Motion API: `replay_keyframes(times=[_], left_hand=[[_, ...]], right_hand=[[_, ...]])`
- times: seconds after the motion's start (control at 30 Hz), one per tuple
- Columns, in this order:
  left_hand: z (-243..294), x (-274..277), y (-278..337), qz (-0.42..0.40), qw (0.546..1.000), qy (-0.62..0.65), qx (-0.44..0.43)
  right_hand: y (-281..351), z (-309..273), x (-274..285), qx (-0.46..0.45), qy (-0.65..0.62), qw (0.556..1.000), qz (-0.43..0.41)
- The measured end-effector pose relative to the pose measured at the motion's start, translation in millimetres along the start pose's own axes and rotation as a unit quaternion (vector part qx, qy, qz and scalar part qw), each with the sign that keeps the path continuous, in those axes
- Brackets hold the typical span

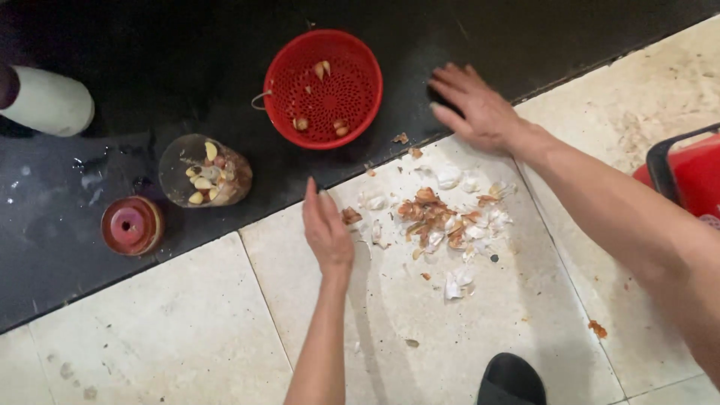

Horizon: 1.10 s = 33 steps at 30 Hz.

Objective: Peeling and cleaning small red onions on the floor and then washing them in a sink.

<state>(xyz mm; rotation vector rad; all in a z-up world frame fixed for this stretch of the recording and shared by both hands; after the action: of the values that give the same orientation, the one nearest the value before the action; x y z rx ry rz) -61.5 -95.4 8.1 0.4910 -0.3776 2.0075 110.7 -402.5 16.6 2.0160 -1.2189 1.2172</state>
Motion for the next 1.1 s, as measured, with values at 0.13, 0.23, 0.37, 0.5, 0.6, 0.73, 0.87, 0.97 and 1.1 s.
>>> replay_keyframes(times=[0.13,0.23,0.37,0.5,0.6,0.73,0.87,0.97,1.1], left_hand=[[-5.5,-16.6,35.3,-0.066,0.987,-0.107,-0.103],[13.0,-24.9,32.9,-0.13,0.981,-0.093,-0.112],[24.9,-40.9,29.3,-0.177,0.966,-0.087,-0.167],[53.4,-46.0,52.9,-0.281,0.937,-0.082,-0.189],[64.9,-47.1,80.8,-0.364,0.903,-0.075,-0.216],[53.8,-44.5,94.8,-0.393,0.894,0.001,-0.216],[40.7,-35.2,98.5,-0.326,0.933,0.063,-0.14],[35.7,-18.6,101.9,-0.325,0.934,0.082,-0.126],[19.6,23.8,102.4,-0.341,0.913,-0.012,-0.224]], right_hand=[[5.3,-45.6,-37.2,0.145,-0.023,0.983,-0.114],[32.3,-80.4,-39.8,0.184,-0.054,0.968,-0.164],[87.5,-101.8,-42.6,0.193,-0.12,0.951,-0.21],[140.2,-88.5,-24.7,0.098,-0.121,0.983,-0.1],[176.3,-51.3,-3.3,-0.062,-0.103,0.99,0.077],[190.3,-48.5,-15.3,-0.097,-0.067,0.988,0.097],[187.0,-97.9,-36.1,-0.032,-0.077,0.996,0.019],[189.5,-128.6,-40.3,-0.001,-0.161,0.987,-0.003],[207.3,-132.9,-28.8,0.01,-0.179,0.983,0.046]])
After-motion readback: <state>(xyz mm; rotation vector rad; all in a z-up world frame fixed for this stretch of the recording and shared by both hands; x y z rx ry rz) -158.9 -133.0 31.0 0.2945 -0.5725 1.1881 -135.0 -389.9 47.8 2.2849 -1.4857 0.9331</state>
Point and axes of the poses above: each hand's wrist, its own y-axis away from the middle knuckle, its own x-axis out of the back of the hand, z = x × y, the point moved 1 cm from there along -y, towards the middle knuckle, and after that the axes turned 1 degree about x, right-handed, at the moved point
